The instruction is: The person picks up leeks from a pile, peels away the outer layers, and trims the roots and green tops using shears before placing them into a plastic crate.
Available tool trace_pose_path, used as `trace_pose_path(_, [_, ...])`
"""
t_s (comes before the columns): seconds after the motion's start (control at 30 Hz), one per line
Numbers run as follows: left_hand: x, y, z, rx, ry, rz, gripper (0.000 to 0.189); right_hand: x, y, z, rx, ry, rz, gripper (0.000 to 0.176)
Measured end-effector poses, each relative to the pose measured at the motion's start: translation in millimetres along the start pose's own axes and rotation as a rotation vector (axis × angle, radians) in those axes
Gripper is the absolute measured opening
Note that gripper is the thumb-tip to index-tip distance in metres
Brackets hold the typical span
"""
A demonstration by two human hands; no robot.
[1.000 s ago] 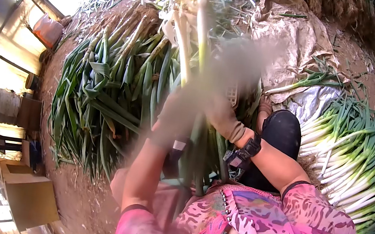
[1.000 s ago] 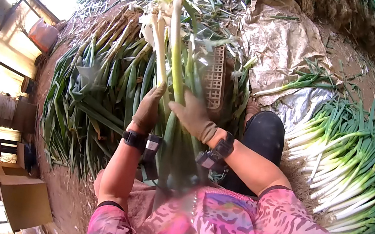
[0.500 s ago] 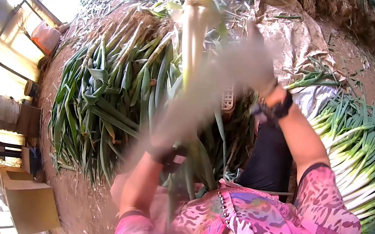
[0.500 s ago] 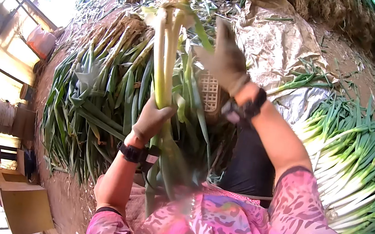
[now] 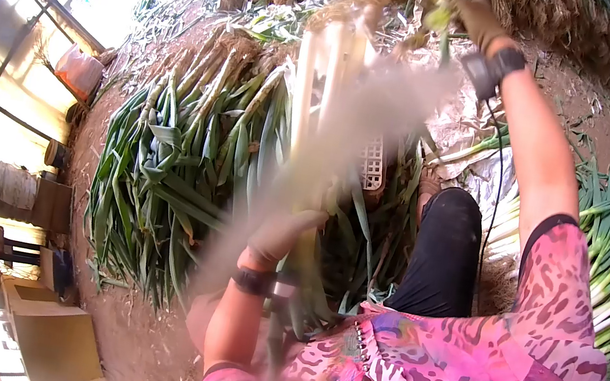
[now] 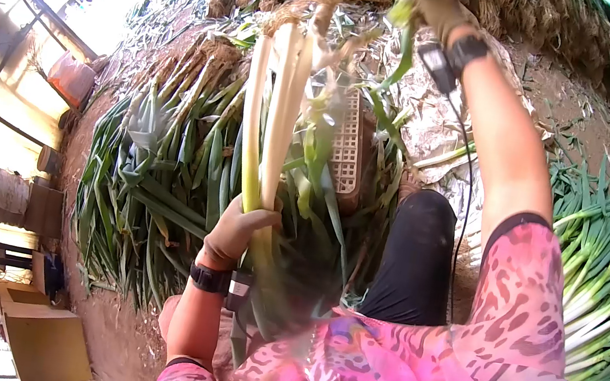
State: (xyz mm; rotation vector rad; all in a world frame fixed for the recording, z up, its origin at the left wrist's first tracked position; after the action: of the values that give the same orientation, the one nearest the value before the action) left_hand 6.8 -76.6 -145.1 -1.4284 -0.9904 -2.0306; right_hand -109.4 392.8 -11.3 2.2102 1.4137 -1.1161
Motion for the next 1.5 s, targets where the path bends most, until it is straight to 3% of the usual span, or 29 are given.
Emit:
trace_pose_path(0.1, [3.4,-5.5,2.5,-0.033,0.096,0.030,0.036,-24.1,59.9,48.3,-0.361,0.162,-0.340,0.038])
trace_pose_path(0.27, [-1.6,-7.6,20.3,-0.124,0.172,-0.018,0.049,-60.6,119.3,128.5,-0.395,0.270,-0.599,0.041])
trace_pose_path(0.4, [4.1,-4.3,30.9,-0.210,0.225,-0.045,0.052,-66.3,80.7,126.4,-0.136,0.151,-0.464,0.044])
trace_pose_path(0.57, [-15.5,-0.5,7.4,-0.090,0.161,-0.041,0.044,-39.7,17.4,39.3,0.259,-0.125,-0.204,0.048])
trace_pose_path(0.67, [-17.5,-0.4,-17.6,-0.006,0.091,-0.027,0.036,-36.9,35.4,14.6,0.160,-0.314,-0.197,0.050])
trace_pose_path(0.8, [-14.3,-12.5,-20.6,0.038,0.076,0.007,0.027,-70.4,103.6,46.3,-0.132,-0.357,-0.402,0.053])
trace_pose_path(0.93, [-27.7,-19.4,-12.4,0.043,-0.035,0.044,0.028,-98.9,132.5,109.5,-0.277,0.081,-0.617,0.058])
trace_pose_path(0.97, [-27.8,-18.9,-9.7,0.050,-0.080,0.064,0.028,-102.0,130.6,121.8,-0.312,0.055,-0.583,0.049])
trace_pose_path(1.07, [-14.0,-8.7,-9.5,0.046,-0.028,0.102,0.024,-94.3,93.7,115.2,-0.236,-0.340,-0.323,0.025])
trace_pose_path(1.13, [-1.7,-3.7,-11.9,0.018,-0.042,0.166,0.025,-87.1,44.3,89.0,-0.043,-0.342,-0.350,0.023])
trace_pose_path(1.17, [-5.4,-3.1,-20.7,0.085,-0.001,0.186,0.026,-80.4,27.3,82.4,0.272,-0.218,-0.342,0.023])
trace_pose_path(1.23, [30.0,9.3,-6.9,0.119,-0.029,0.172,0.026,-93.9,36.9,63.0,0.309,-0.378,-0.268,0.019])
trace_pose_path(1.3, [59.1,22.1,2.6,0.138,0.018,0.093,0.025,-97.2,40.7,53.4,0.410,0.320,-0.305,0.024])
trace_pose_path(1.33, [69.8,23.0,5.9,0.093,-0.128,0.186,0.025,-91.7,38.5,48.7,0.446,0.662,-0.335,0.027])
trace_pose_path(1.43, [27.2,30.2,-42.3,0.109,-0.086,0.194,0.025,-47.3,28.9,37.9,0.316,0.546,-0.387,0.029])
trace_pose_path(1.5, [8.8,46.3,-64.0,0.179,0.010,0.222,0.025,-28.8,31.0,41.3,0.135,0.289,-0.367,0.031])
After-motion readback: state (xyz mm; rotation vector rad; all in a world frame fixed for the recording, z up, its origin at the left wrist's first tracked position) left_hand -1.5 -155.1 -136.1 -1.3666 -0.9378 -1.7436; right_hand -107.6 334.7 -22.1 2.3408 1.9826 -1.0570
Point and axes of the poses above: each hand's wrist, its own y-axis away from the middle knuckle, its own z-axis out of the palm, x = y × z, the point moved 6 cm from there along -y, towards the middle knuckle, and after that the axes turned 11 degrees about y, right-handed, at the moved point
